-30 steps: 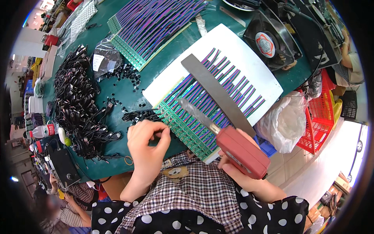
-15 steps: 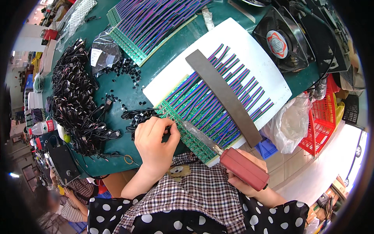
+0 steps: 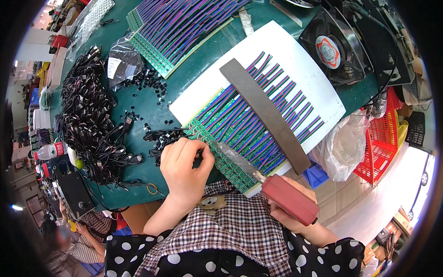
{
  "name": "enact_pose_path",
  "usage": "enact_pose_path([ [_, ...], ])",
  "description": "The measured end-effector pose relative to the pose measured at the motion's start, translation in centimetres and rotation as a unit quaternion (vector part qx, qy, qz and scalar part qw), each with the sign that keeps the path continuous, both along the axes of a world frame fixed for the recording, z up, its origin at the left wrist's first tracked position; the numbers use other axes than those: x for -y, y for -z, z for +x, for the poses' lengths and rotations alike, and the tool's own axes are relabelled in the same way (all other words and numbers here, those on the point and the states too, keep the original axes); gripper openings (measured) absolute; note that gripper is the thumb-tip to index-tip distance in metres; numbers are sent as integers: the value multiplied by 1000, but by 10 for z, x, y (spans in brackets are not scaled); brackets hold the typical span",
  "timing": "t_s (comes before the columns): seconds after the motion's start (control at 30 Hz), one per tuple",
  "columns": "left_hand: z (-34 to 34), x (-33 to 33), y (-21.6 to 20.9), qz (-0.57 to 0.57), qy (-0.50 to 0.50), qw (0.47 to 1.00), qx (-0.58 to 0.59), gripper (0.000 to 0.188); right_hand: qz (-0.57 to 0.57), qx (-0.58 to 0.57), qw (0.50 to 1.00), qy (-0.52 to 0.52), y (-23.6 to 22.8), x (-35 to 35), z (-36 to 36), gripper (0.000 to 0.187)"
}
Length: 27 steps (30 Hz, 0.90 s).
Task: The person assembles LED components onto a circuit board by hand, using a soldering iron to attach the components.
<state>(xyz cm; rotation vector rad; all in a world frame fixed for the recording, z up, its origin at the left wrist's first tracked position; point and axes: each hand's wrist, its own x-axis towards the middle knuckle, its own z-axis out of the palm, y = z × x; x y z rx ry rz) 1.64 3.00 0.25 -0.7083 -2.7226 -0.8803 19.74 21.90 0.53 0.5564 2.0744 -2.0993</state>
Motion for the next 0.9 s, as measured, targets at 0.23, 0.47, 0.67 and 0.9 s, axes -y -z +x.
enact_pose_path([
  [0.23,0,0,0,-5,2,1000,-1,15,-163,-11,984,74,-1,-2,1,71],
  [0.47,1,1,-2,-12,6,1000,3,16,-197,-17,975,104,-6,1,-3,72],
  [0.67,0,5,-9,47,5,993,110,13,-192,-9,976,106,-7,0,-1,72],
  [0.9,-13,13,-20,41,90,976,195,11,-155,-14,985,76,-5,1,4,70],
])
